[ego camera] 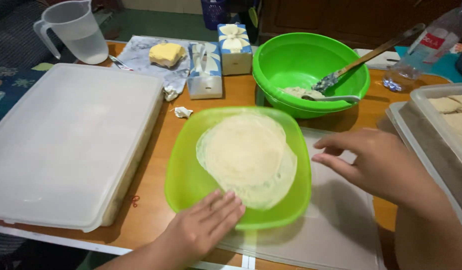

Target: Filling and folding round dough wrappers to prepare pastries.

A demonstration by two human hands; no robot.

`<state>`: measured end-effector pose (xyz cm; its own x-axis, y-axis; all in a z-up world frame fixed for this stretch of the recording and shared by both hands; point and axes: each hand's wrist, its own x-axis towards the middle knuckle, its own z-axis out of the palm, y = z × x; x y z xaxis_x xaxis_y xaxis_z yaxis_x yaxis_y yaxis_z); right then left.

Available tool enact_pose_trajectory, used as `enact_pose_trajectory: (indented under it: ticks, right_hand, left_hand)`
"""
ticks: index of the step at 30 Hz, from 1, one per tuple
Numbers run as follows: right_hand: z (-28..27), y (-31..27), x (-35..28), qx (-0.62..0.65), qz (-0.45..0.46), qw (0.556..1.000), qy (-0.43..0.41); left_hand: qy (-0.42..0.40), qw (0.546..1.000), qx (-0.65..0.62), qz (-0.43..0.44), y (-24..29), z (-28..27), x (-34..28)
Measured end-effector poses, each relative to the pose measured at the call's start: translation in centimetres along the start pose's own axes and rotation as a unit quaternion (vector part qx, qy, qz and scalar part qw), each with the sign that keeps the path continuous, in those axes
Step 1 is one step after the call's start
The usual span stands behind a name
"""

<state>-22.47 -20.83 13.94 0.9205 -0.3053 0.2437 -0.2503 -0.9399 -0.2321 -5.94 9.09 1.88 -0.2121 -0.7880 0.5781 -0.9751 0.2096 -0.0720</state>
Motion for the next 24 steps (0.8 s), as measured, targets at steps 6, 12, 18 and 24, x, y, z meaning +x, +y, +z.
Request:
enact_pose_trajectory:
  ticks: [6, 12, 18, 24]
  right_hand:
    - [0.9, 0.0, 1.2, 0.017, 0.022, 0.994, -0.103]
    - [4.0, 0.5, 1.4, 0.04, -0.124, 0.98, -0.149]
    - [6.1, -0.8, 0.8, -0.016, -0.196, 0.947, -0.255]
    - [7.6, 0.8, 2.0, -0.034, -0.083, 0.993, -0.071]
  left_hand:
    - [-0.056, 0.996, -0.025, 0.06, 1.0, 1.2, -2.6]
    - [-0.076, 0.996, -0.039, 0.041, 1.1, 1.8, -2.7]
    - [-0.09, 0.994, -0.06, 0.014, -0.7, 0.9, -1.7]
    - [-0.049, 0.993, -0.003, -0.109, -3.8, -1.2, 3.2]
